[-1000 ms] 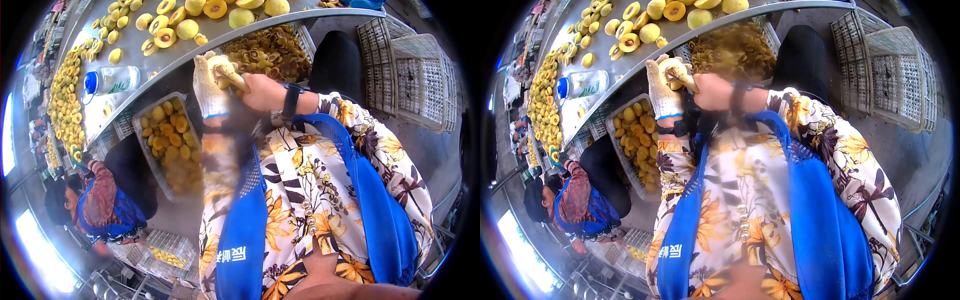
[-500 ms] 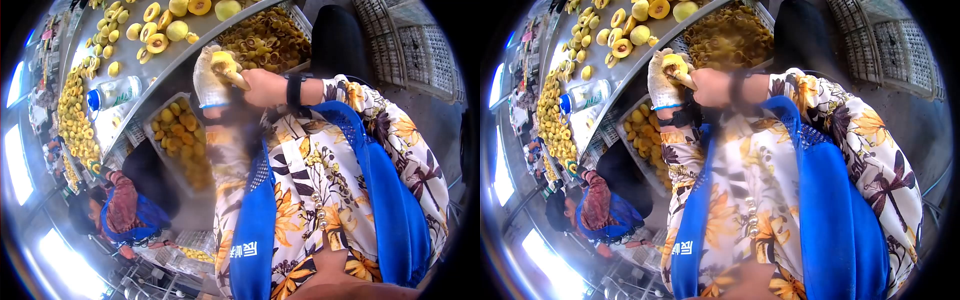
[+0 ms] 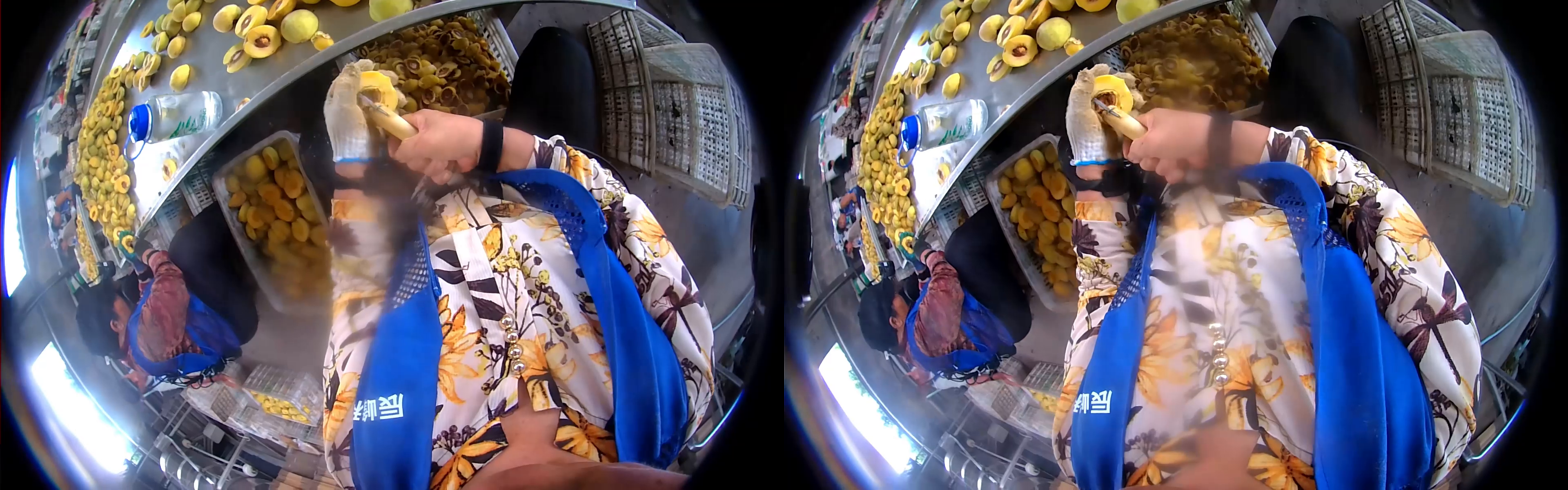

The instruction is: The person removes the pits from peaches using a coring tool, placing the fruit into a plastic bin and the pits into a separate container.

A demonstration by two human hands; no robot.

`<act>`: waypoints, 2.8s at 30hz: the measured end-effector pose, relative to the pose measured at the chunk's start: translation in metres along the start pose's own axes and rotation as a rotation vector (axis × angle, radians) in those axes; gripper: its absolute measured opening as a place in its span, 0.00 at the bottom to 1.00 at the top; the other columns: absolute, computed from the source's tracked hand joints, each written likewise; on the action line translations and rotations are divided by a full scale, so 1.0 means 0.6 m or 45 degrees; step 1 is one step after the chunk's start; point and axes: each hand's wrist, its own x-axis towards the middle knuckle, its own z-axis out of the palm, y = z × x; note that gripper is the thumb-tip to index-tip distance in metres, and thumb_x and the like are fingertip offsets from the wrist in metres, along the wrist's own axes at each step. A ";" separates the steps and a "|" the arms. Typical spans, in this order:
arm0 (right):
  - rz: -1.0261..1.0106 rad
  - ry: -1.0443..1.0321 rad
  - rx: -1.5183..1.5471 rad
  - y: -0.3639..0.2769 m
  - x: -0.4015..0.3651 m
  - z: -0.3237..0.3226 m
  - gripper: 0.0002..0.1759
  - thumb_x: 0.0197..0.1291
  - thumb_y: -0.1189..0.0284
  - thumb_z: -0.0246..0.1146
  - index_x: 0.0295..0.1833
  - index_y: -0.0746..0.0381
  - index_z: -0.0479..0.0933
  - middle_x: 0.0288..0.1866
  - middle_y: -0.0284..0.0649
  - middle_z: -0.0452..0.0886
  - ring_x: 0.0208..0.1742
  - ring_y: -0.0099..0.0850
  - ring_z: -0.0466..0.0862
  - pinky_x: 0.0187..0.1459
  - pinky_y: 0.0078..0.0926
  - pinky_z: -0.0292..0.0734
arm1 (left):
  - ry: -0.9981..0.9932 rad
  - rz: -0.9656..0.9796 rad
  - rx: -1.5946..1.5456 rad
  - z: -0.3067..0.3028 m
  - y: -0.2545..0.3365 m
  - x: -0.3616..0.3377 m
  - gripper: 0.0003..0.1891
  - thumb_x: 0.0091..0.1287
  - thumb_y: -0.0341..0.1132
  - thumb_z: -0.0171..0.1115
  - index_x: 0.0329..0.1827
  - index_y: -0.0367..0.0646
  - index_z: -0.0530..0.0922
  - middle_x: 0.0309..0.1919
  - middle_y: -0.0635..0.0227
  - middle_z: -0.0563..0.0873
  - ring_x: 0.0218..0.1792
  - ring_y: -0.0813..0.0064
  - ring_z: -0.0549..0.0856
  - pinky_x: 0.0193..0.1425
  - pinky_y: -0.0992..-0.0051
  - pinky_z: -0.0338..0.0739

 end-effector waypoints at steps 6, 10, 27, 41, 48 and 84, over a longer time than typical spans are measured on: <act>-0.148 0.022 0.111 0.028 0.016 0.011 0.05 0.57 0.77 0.56 0.39 0.60 0.68 0.19 0.29 0.68 0.12 0.17 0.66 0.11 0.15 0.60 | -0.012 -0.302 -0.201 -0.033 -0.024 0.021 0.22 0.67 0.54 0.50 0.43 0.41 0.74 0.32 0.55 0.82 0.24 0.63 0.82 0.22 0.71 0.78; -0.556 0.439 -0.374 0.031 0.025 0.021 0.05 0.57 0.77 0.56 0.40 0.61 0.70 0.20 0.29 0.71 0.12 0.16 0.68 0.11 0.15 0.61 | 0.217 -0.319 -0.570 -0.069 -0.050 0.054 0.25 0.68 0.58 0.44 0.40 0.43 0.73 0.30 0.61 0.81 0.29 0.63 0.81 0.28 0.68 0.77; -0.187 0.706 -1.083 0.027 0.044 -0.098 0.09 0.55 0.69 0.58 0.35 0.64 0.72 0.15 0.34 0.71 0.10 0.23 0.69 0.12 0.23 0.63 | 0.936 0.532 0.206 -0.341 -0.019 -0.192 0.20 0.66 0.50 0.55 0.51 0.44 0.72 0.46 0.63 0.80 0.45 0.64 0.80 0.43 0.58 0.78; -0.057 0.747 -1.130 0.060 0.048 -0.099 0.09 0.55 0.70 0.61 0.37 0.63 0.72 0.17 0.32 0.71 0.12 0.20 0.67 0.14 0.19 0.61 | 1.268 0.287 2.067 -0.504 -0.170 -0.305 0.22 0.55 0.39 0.66 0.53 0.46 0.77 0.50 0.49 0.78 0.49 0.51 0.79 0.55 0.65 0.73; -0.047 0.720 -1.142 0.063 0.042 -0.108 0.10 0.55 0.68 0.61 0.36 0.64 0.73 0.17 0.34 0.72 0.12 0.21 0.70 0.15 0.20 0.64 | 0.901 -0.152 2.050 -0.471 -0.134 -0.313 0.21 0.58 0.35 0.62 0.57 0.56 0.75 0.40 0.50 0.77 0.42 0.49 0.79 0.46 0.62 0.75; -0.841 0.937 -1.428 -0.043 -0.032 -0.009 0.15 0.51 0.67 0.64 0.41 0.65 0.72 0.26 0.55 0.78 0.30 0.54 0.78 0.32 0.42 0.73 | -0.388 0.059 -0.096 -0.016 0.157 0.080 0.33 0.62 0.57 0.57 0.59 0.37 0.67 0.45 0.55 0.80 0.38 0.55 0.84 0.32 0.69 0.80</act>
